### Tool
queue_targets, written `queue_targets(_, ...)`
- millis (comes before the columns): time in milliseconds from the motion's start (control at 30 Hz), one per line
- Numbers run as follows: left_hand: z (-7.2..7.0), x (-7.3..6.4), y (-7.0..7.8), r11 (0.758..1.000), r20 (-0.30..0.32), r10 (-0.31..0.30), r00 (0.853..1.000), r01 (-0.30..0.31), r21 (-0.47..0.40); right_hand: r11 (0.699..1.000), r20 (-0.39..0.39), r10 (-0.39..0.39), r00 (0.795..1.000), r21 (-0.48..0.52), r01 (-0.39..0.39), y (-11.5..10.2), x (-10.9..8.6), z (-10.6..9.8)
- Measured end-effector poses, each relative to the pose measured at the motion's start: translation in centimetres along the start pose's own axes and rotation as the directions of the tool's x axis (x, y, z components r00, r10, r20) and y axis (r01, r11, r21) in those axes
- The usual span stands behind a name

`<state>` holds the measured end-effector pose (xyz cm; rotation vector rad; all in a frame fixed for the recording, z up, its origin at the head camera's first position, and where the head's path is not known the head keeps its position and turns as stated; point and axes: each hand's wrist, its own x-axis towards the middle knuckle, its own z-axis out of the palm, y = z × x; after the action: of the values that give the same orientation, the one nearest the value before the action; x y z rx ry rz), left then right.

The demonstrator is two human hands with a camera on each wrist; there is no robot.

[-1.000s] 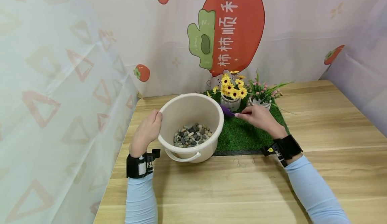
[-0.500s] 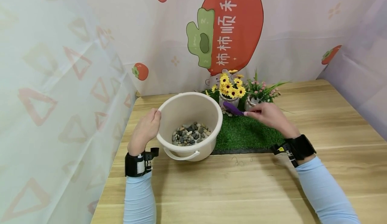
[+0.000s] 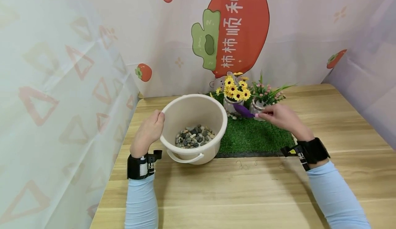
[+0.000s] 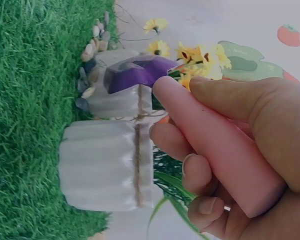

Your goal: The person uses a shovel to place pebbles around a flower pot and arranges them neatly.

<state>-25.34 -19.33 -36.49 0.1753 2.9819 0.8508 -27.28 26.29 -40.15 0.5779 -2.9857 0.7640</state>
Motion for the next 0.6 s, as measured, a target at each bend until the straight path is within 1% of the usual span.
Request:
queue_targets(233,-0.1,-0.1,0.1,1.0,-0.009,0.002,1.0,-0.002,0.002,1.0,0.011,-0.003,1.0,-0.02,0.003,-0.5,-0.6,-1.0)
queue_targets(467,-0.2,-0.2,0.0,1.0,-0.015,-0.005,1.0,0.005,0.008,0.999,0.054,0.037,0.998,-0.039,-0.035,-1.2,-0.8,-2.3)
queue_targets(600,-0.1,-0.2,-0.1,1.0,-0.011,-0.017,1.0,0.017,-0.001,0.997,0.065,0.025,0.998,-0.081,-0.02,-1.4,-0.9,-2.8)
